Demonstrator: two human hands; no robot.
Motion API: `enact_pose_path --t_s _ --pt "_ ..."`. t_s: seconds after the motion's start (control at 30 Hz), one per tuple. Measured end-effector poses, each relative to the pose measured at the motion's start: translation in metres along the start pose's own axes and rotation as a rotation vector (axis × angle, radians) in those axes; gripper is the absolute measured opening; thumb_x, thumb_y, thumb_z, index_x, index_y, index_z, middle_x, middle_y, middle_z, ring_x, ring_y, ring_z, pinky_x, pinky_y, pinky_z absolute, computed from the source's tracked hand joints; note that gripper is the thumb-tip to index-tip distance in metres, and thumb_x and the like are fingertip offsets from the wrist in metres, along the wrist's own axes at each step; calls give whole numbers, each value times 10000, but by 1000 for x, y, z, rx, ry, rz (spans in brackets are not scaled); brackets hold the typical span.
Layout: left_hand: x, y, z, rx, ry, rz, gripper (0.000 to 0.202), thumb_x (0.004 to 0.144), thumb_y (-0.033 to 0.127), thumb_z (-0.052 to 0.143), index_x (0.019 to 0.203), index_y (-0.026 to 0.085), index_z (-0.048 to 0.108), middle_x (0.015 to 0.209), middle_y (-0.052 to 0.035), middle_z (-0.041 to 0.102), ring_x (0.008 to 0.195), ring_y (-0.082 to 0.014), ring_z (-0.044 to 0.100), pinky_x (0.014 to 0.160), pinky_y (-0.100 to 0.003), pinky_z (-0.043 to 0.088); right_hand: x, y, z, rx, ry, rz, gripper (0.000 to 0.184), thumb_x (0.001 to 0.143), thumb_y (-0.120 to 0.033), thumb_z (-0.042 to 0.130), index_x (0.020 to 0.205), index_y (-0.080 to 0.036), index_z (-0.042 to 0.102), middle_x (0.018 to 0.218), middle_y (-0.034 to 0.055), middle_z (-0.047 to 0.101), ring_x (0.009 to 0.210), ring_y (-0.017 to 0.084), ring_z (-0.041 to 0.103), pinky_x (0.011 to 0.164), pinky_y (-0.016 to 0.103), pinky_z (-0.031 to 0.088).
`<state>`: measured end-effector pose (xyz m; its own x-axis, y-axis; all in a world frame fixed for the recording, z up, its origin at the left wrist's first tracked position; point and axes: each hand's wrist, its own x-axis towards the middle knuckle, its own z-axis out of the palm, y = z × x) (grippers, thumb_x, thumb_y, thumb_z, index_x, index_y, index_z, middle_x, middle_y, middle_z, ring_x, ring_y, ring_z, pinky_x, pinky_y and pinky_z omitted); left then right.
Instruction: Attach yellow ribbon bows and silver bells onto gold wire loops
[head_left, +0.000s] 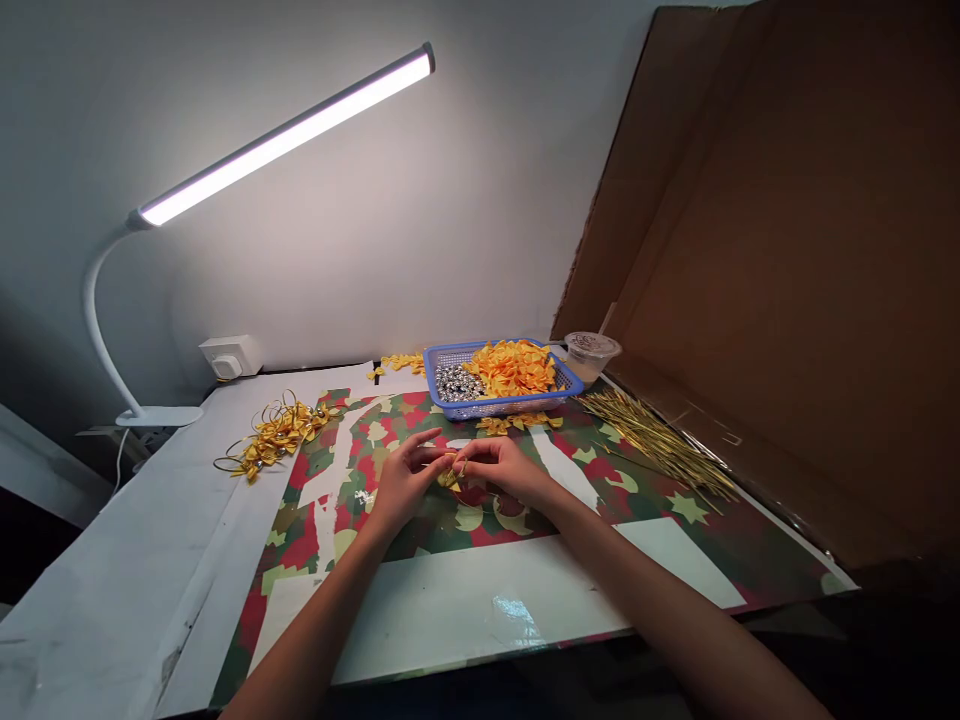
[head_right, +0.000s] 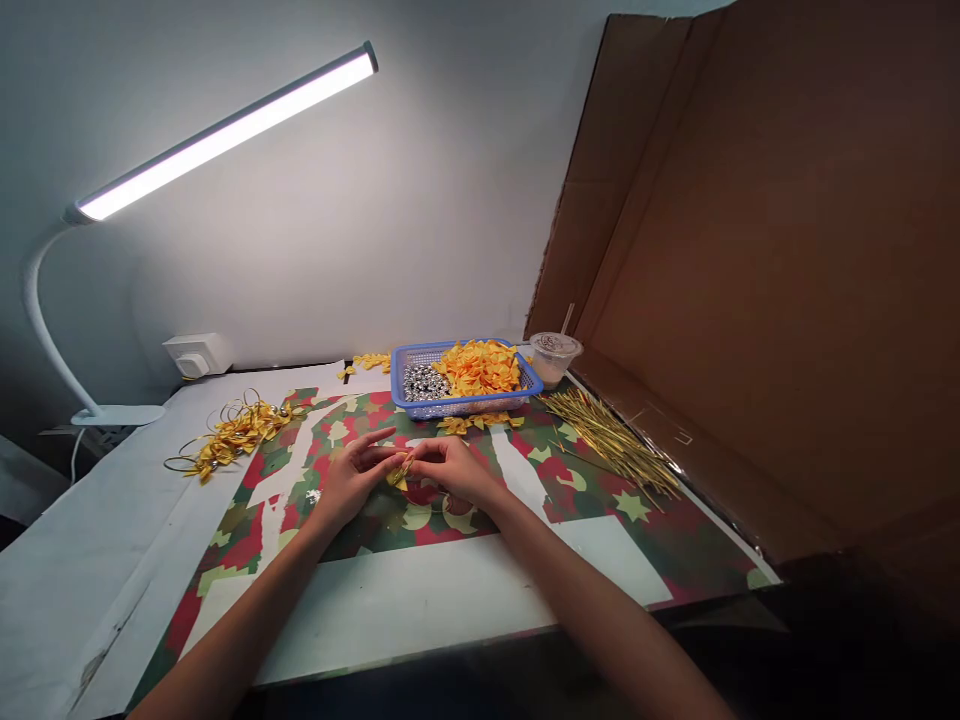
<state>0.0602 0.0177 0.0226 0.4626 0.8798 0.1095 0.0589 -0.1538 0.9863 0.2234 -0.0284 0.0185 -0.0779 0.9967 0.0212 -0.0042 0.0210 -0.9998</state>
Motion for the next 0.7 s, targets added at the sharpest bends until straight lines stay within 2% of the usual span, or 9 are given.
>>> enact_pose_path --t_s 0.1,0.17,0.23,0.33,0.4,0.47,0.57,0.7 --pt "0 1 -2 -2 32 -1 501 647 417 701 1057 145 605 902 -94 737 848 -235 689 729 -336 550 -2 -3 0 19 24 24 340 583 -464 748 681 -152 657 653 10 648 483 93 519 404 202 360" --pt "1 2 -3 6 74 -12 408 658 421 688 966 158 635 900 -77 720 818 -216 681 649 -292 543 -3 -4 0 23 49 22 318 606 -454 740 690 -160 656 635 0 640 437 82 483 385 208 346" --pt "1 3 -5 10 103 -41 308 670 424 669 830 163 639 814 -48 700 718 -186 670 525 -242 505 -3 -5 0 24 83 -1 291 636 -445 725 707 -170 659 635 -7 633 451 90 492 402 221 366" --pt "-1 7 -7 -12 62 -100 277 637 418 688 696 157 617 649 -17 659 553 -153 634 416 -211 443 -2 -4 0 25 116 -58 275 637 -437 727 712 -181 662 688 -1 645 590 130 568 526 252 446" --pt "-2 10 -6 -34 12 -123 304 586 412 729 707 149 638 645 -27 672 544 -158 639 426 -220 461 -2 -4 0 23 118 -95 277 630 -442 730 705 -184 663 722 5 654 674 149 593 626 275 471" --pt "-3 12 -6 -51 -17 -124 357 552 416 758 763 145 662 691 -50 698 614 -182 666 481 -242 503 -1 -4 0 19 108 -124 277 634 -446 729 703 -185 666 739 11 659 712 160 602 691 296 477" --pt "-4 13 -6 -62 -16 -100 396 551 433 768 811 149 674 756 -66 718 716 -200 681 580 -272 546 -1 -5 0 15 85 -154 277 638 -452 731 701 -189 672 752 19 654 714 166 607 715 317 486" --pt "-5 15 -8 -55 2 -64 366 580 434 762 814 161 692 821 -63 728 744 -200 682 670 -312 568 -1 -6 -1 17 103 -213 286 615 -474 745 652 -202 667 840 33 617 803 179 598 743 322 493"
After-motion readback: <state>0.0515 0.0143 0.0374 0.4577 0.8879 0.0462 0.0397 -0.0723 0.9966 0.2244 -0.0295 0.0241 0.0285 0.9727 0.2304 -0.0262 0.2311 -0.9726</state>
